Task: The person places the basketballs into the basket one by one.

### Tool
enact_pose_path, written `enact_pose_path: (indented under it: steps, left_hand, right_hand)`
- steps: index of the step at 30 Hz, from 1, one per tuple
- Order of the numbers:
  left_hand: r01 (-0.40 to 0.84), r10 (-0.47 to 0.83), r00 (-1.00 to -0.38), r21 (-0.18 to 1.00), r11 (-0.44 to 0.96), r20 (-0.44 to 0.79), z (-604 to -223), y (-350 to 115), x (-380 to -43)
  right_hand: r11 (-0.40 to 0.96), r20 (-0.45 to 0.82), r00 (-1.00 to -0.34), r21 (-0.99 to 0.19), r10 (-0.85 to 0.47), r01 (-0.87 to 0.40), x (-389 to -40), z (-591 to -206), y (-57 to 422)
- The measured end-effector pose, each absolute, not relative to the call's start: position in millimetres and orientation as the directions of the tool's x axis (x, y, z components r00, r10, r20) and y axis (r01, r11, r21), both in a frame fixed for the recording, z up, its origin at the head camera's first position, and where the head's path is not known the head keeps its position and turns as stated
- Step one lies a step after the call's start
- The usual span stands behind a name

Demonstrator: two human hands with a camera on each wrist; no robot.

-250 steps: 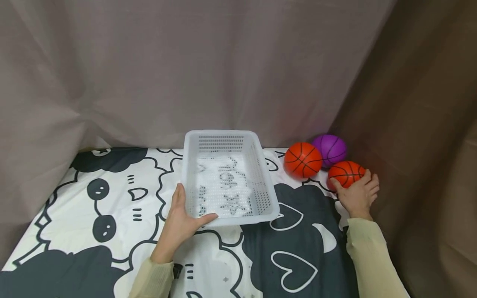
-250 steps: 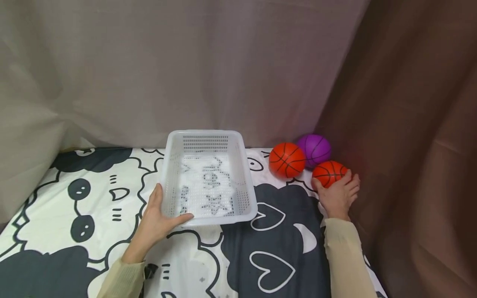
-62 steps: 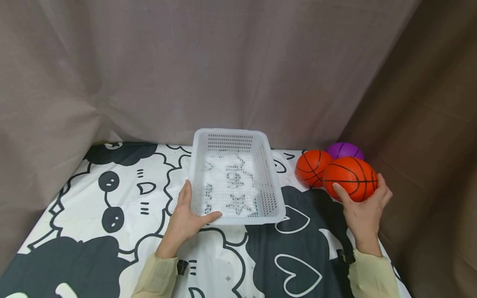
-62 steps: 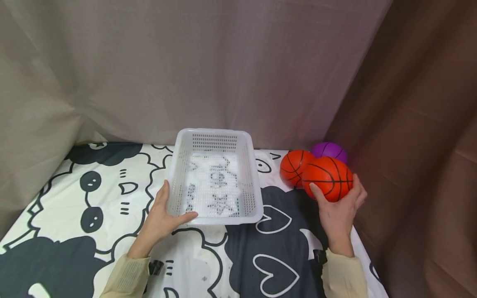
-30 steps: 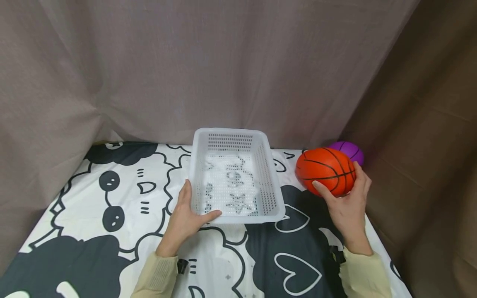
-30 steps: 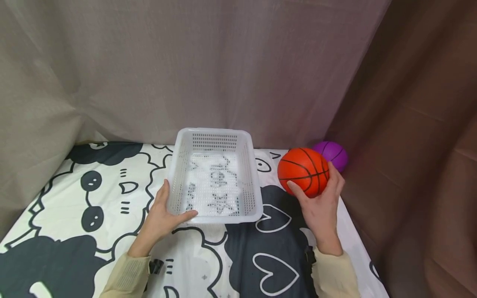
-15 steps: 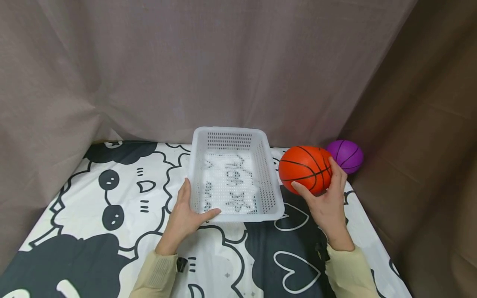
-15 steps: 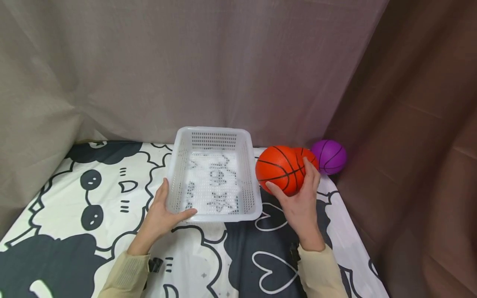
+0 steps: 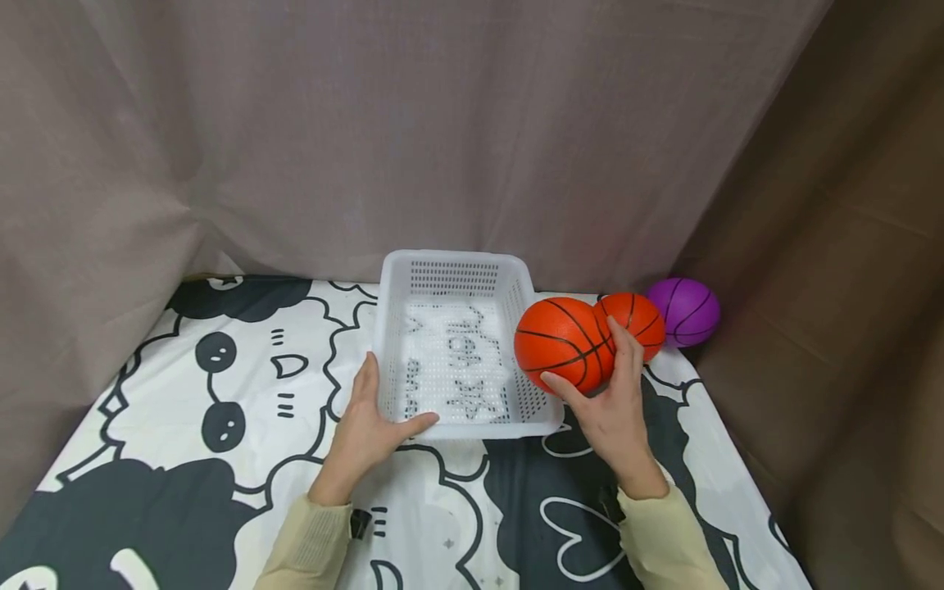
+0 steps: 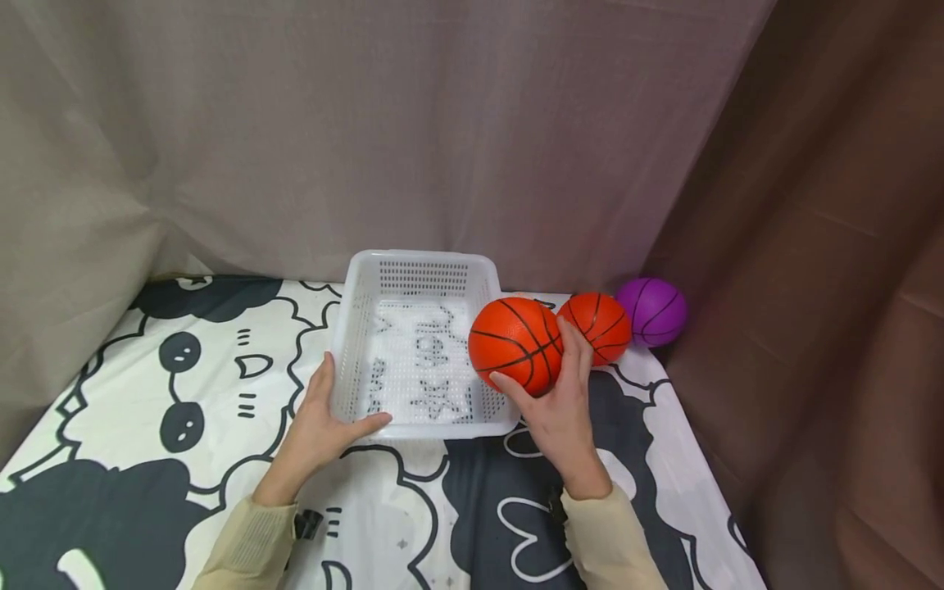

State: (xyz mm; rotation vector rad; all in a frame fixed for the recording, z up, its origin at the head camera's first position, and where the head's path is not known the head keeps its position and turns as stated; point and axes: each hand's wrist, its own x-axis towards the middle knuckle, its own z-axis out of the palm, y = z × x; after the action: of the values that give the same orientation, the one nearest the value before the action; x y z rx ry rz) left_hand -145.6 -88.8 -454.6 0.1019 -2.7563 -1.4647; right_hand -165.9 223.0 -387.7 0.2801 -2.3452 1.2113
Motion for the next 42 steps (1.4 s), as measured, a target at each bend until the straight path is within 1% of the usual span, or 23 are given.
enact_pose_path:
  steps: [10,17,30,38,42]
  left_hand:
    - [-0.056,-0.070,-0.997,0.817,0.575,-0.020,-454,-88,-146]
    - [-0.056,-0.078,-0.997,0.822,0.567,-0.014,-454,-88,-147]
    - [-0.047,-0.076,-0.997,0.829,0.558,-0.005,-456,-88,-148]
    - [-0.053,-0.086,-0.996,0.829,0.557,-0.006,-455,-87,-147]
    - [-0.052,-0.088,-0.996,0.829,0.557,-0.004,-456,-87,-146]
  right_hand:
    - [0.576,0.474,-0.880,-0.714,-0.018,-0.397,-163,-401,204]
    - [0.578,0.478,-0.876,-0.698,-0.064,-0.423,-164,-410,195]
    - [0.585,0.434,-0.894,-0.698,-0.112,-0.413,-166,-416,190]
    - [0.581,0.407,-0.898,-0.695,-0.166,-0.423,-168,-419,187]
    - [0.595,0.367,-0.913,-0.698,-0.181,-0.398,-169,-419,186]
